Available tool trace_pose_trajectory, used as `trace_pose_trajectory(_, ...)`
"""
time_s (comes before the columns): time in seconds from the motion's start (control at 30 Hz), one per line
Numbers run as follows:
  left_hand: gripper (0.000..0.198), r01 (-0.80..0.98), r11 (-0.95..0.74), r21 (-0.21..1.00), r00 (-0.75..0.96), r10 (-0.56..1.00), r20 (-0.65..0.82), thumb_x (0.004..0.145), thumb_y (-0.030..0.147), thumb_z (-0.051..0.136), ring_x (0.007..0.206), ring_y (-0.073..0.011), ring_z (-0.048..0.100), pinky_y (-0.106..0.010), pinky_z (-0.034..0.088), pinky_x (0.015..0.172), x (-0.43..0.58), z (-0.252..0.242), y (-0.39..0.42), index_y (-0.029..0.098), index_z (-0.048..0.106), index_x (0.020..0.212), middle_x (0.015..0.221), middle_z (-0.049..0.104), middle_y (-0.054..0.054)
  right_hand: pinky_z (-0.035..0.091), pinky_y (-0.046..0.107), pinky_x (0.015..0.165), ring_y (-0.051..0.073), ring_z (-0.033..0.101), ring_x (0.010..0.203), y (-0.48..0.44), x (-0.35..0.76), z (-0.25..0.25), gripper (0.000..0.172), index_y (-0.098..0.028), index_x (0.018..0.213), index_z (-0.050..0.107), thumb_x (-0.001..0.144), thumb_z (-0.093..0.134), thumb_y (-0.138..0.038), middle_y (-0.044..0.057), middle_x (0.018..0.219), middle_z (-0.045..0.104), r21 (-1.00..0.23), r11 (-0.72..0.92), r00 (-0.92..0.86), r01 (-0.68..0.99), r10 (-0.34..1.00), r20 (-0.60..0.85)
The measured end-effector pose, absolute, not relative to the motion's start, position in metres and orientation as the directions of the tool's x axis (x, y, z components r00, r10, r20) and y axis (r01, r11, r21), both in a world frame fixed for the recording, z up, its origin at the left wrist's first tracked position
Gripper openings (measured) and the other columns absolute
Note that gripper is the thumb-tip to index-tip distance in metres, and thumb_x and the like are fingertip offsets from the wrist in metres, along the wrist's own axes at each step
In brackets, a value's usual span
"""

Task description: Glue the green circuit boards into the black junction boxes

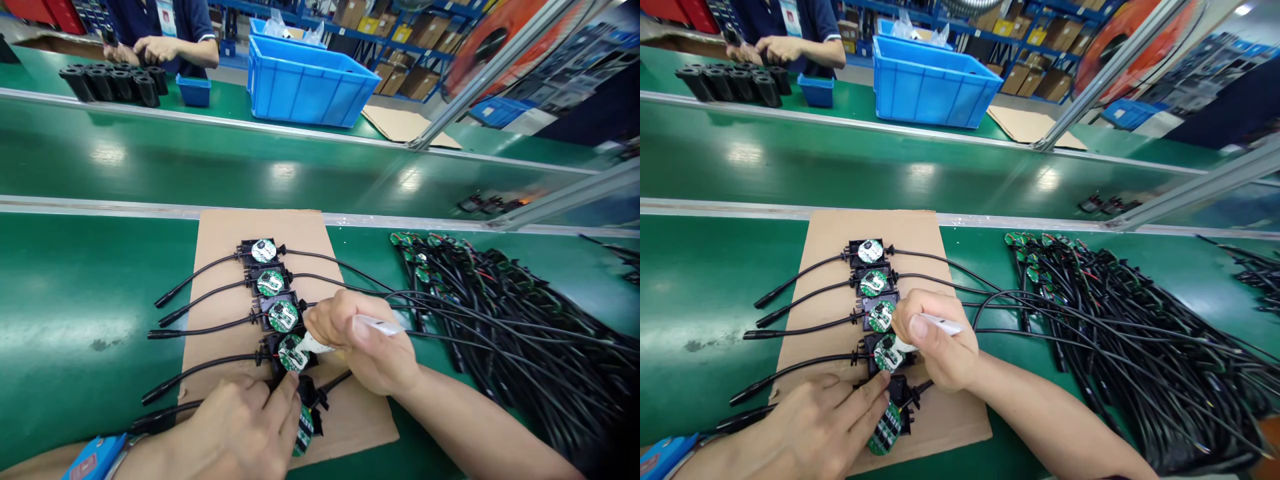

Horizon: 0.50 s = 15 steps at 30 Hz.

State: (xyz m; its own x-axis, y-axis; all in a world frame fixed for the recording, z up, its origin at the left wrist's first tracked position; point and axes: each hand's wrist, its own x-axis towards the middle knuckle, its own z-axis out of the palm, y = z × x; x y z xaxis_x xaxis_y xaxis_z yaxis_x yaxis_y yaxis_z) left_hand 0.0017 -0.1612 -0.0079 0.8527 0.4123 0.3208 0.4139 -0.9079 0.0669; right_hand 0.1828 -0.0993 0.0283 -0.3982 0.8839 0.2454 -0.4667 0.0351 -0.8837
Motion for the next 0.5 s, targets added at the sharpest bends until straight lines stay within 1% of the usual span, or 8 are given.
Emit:
trace_pose_trajectory(0.07,0.035,0.412,-0.908,0.076,0.856,0.415,0.308,0.084,0.014,0.043,0.062,-0.0222,0.069,-0.03,0.052,0.043,0.001,-0.007,-0.161,0.007,0.067,0.108,0.113,0.069,-0.018,0.018,0.026,0.048,0.008,0.023,0.048,-0.097,0.181,0.026,0.028,-0.018,0.066,0.044,0.089,0.054,-0.032,-0.006,0.055,0.027,-0.884,0.056,-0.39,-0.464,0.883,0.26)
trace_pose_trajectory(0.2,0.037,0.43,-0.896,0.11,0.87,0.444,0.215,0.088,0.019,0.041,0.064,-0.022,0.068,-0.032,0.053,0.046,-0.002,0.0,-0.16,0.007,0.064,0.114,0.119,0.066,-0.018,0.019,0.026,0.049,0.008,0.024,0.049,-0.097,0.186,0.028,0.029,-0.018,0.065,0.044,0.089,0.054,-0.033,-0.006,0.055,0.027,-0.908,0.07,-0.42,-0.414,0.87,0.259)
trace_pose_trajectory(0.27,0.036,0.423,-0.901,0.093,0.879,0.433,0.2,0.087,0.019,0.043,0.062,-0.0214,0.067,-0.032,0.052,0.044,-0.001,0.005,-0.162,0.006,0.064,0.114,0.119,0.066,-0.018,0.019,0.027,0.05,0.009,0.025,0.049,-0.101,0.191,0.034,0.031,-0.019,0.065,0.043,0.089,0.054,-0.035,-0.006,0.055,0.027,-0.919,0.057,-0.425,-0.391,0.874,0.235)
trace_pose_trajectory(0.33,0.033,0.384,-0.922,0.046,0.889,0.382,0.254,0.083,0.015,0.048,0.056,-0.019,0.064,-0.03,0.049,0.04,0.0,0.008,-0.168,0.006,0.065,0.11,0.115,0.068,-0.018,0.02,0.028,0.05,0.009,0.025,0.049,-0.11,0.196,0.043,0.033,-0.02,0.065,0.041,0.09,0.054,-0.038,-0.006,0.055,0.025,-0.92,0.037,-0.404,-0.391,0.891,0.207)
trace_pose_trajectory(0.4,0.027,0.341,-0.94,0.002,0.893,0.325,0.311,0.081,0.01,0.053,0.048,-0.0158,0.06,-0.027,0.045,0.036,0.002,0.01,-0.18,0.008,0.067,0.104,0.106,0.072,-0.015,0.021,0.028,0.05,0.01,0.025,0.049,-0.121,0.198,0.052,0.034,-0.02,0.066,0.039,0.09,0.053,-0.04,-0.006,0.055,0.025,-0.913,0.031,-0.366,-0.407,0.91,0.195)
trace_pose_trajectory(0.5,0.023,0.296,-0.955,0.017,0.912,0.288,0.293,0.083,0.013,0.056,0.04,-0.0121,0.053,-0.025,0.037,0.031,0.005,0.007,-0.203,0.011,0.067,0.103,0.093,0.075,-0.008,0.023,0.029,0.049,0.01,0.024,0.047,-0.141,0.194,0.061,0.033,-0.021,0.068,0.037,0.091,0.05,-0.041,-0.005,0.054,0.025,-0.897,0.042,-0.377,-0.439,0.898,0.227)
